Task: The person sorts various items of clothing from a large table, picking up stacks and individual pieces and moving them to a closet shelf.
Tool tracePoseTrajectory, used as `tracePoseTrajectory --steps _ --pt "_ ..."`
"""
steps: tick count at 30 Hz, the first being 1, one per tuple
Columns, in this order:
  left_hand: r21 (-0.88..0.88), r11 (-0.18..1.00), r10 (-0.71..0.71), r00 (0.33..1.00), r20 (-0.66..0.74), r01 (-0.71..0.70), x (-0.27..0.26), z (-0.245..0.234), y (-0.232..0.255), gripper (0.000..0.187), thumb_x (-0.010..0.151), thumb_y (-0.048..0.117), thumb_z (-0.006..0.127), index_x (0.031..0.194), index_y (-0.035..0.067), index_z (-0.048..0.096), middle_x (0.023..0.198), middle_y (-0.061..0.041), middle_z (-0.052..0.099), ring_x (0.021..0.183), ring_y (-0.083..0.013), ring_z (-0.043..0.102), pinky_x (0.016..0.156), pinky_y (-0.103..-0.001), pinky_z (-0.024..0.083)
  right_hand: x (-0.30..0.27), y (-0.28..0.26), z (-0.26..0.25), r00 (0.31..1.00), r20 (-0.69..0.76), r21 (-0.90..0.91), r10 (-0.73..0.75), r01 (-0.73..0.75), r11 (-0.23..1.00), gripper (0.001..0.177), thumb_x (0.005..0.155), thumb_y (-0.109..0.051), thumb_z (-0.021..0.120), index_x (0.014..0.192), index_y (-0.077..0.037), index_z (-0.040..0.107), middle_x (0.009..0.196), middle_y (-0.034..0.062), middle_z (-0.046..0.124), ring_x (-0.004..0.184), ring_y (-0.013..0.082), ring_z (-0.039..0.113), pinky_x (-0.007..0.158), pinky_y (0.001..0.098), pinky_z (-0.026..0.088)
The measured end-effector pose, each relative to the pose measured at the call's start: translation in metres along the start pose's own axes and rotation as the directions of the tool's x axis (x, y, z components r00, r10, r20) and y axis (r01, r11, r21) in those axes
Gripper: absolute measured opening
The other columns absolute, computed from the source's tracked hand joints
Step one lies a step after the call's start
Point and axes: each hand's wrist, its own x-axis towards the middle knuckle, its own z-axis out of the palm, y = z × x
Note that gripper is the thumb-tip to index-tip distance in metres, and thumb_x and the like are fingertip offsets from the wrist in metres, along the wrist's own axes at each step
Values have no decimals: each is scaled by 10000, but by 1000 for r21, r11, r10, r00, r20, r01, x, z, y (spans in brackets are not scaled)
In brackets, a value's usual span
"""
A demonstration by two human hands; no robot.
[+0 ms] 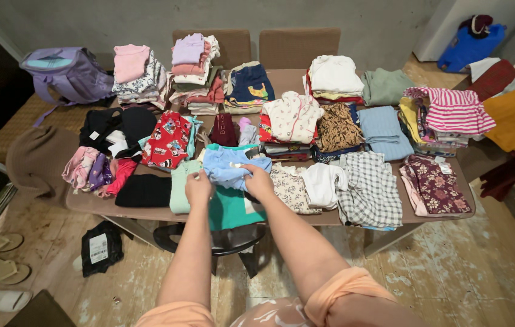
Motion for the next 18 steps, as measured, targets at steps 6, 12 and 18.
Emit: tracePoseTrajectory --steps 6,12,18 --pt "-170 855 -388 822 416 490 -2 10 4 837 978 680 446 1396 -38 546 1411 -257 601 1175 -455 649 915 -656 571 3 10 1 998 -14 48 -61 61 997 331 892 -175 631 1193 -245 749 1151 144 745 1082 360 699 942 426 544" --pt "-356 355 -341 475 811 864 -13 8 27 938 935 779 472 1606 151 280 1583 -302 258 1363 -614 377 1049 -790 360 1 28 4 979 22 86 -205 202 976 325 879 -146 657 1188 -189 749 1177 144 744 1117 348 695 974 401 534" --pt "-411 297 -168 470 866 862 -5 30 18 756 893 543 502 1487 81 428 1453 -257 486 1294 -508 501 992 -790 397 -5 24 -8 957 140 128 -253 236 963 326 881 -123 678 1199 -167 737 1170 128 751 1120 312 703 986 382 528"
